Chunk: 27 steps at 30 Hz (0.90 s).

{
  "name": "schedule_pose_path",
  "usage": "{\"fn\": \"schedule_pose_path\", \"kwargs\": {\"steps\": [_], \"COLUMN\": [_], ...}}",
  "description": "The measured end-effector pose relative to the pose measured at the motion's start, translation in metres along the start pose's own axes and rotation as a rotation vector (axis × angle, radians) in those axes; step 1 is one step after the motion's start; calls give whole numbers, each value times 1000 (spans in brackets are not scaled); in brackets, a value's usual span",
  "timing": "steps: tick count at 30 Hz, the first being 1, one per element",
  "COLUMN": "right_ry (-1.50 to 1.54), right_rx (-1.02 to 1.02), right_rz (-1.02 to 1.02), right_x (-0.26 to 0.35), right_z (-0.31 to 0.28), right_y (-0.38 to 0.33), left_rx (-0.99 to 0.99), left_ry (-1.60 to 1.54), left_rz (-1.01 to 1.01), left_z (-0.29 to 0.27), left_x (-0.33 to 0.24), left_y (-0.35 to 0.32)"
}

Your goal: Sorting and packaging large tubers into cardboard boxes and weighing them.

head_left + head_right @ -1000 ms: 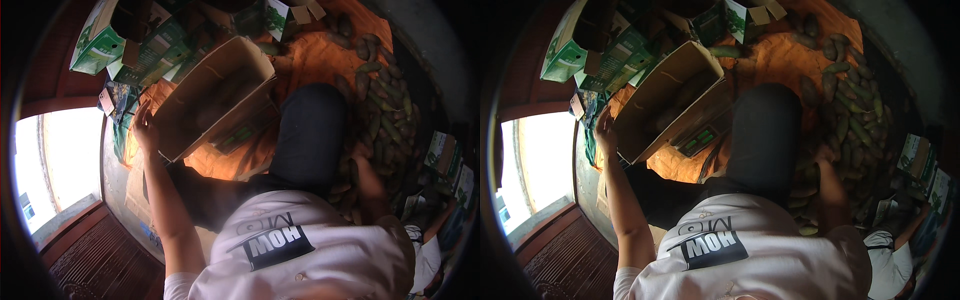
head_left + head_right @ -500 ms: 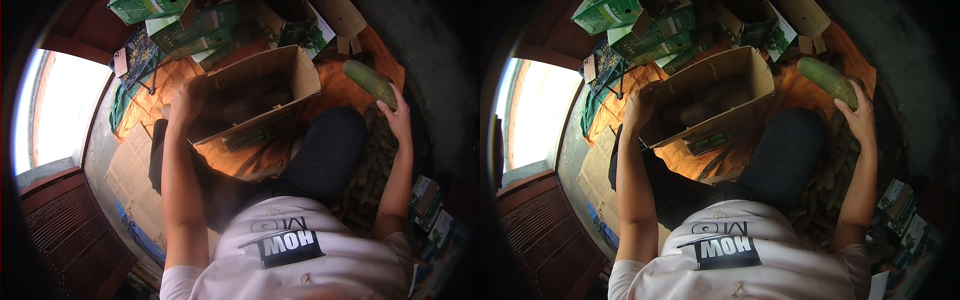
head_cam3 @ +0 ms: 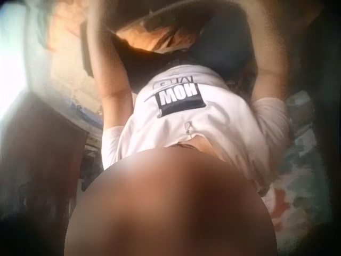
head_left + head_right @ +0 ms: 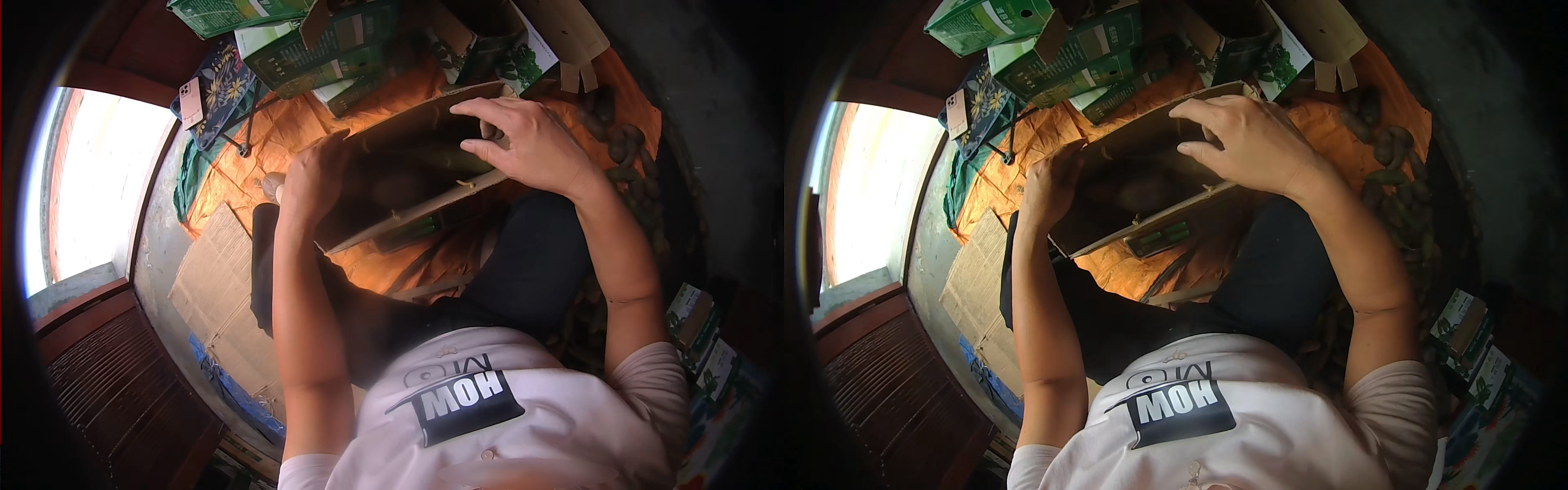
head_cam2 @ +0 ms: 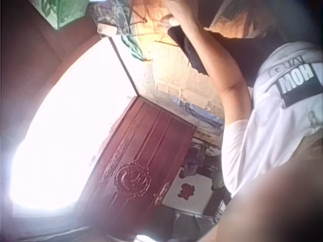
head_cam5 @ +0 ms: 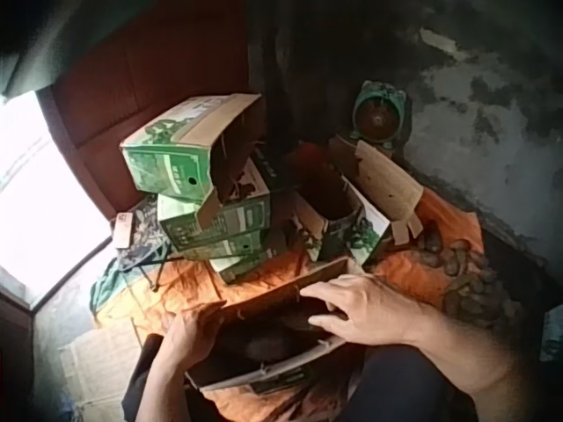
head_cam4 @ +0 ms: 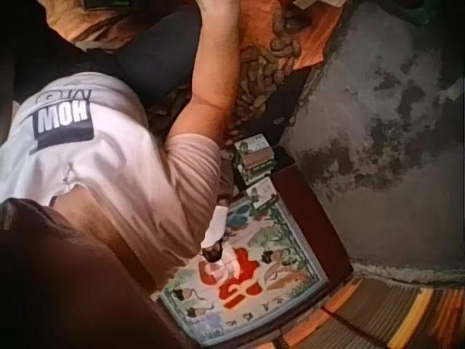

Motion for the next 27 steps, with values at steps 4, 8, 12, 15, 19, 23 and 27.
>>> {"fn": "schedule_pose_path", "kwargs": {"steps": [4,8,12,15,19,23,27], "right_ry": [92,86,118,65,-33,-200,-195], "right_rx": [-232,-149,175,236,425,474,441], "right_rz": [322,578,710,665,629,620,685], "right_x": [-95,-232,-333,-400,-427,-447,-457], "right_z": [-26,-5,63,116,154,188,227], "right_y": [-3,-18,-22,-9,40,109,148], "left_rx": [40,39,33,46,124,76,98], "left_ry": [4,55,71,62,133,135,182], "left_rz": [-38,-14,13,-89,-177,-246,-278], "left_z": [-1,3,12,17,20,31,37], "left_x": [-11,-22,-21,-17,-29,-21,-18], "left_y": [16,31,43,51,74,85,99]}}
Point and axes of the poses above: each hand's wrist, its own y-axis towards the middle knuckle, its own z-axis out of the palm, x = y × z, the point moved 2 cm from there along y, towards the middle knuckle, and after that the axes turned 13 degrees about z, right-handed, at the moved point
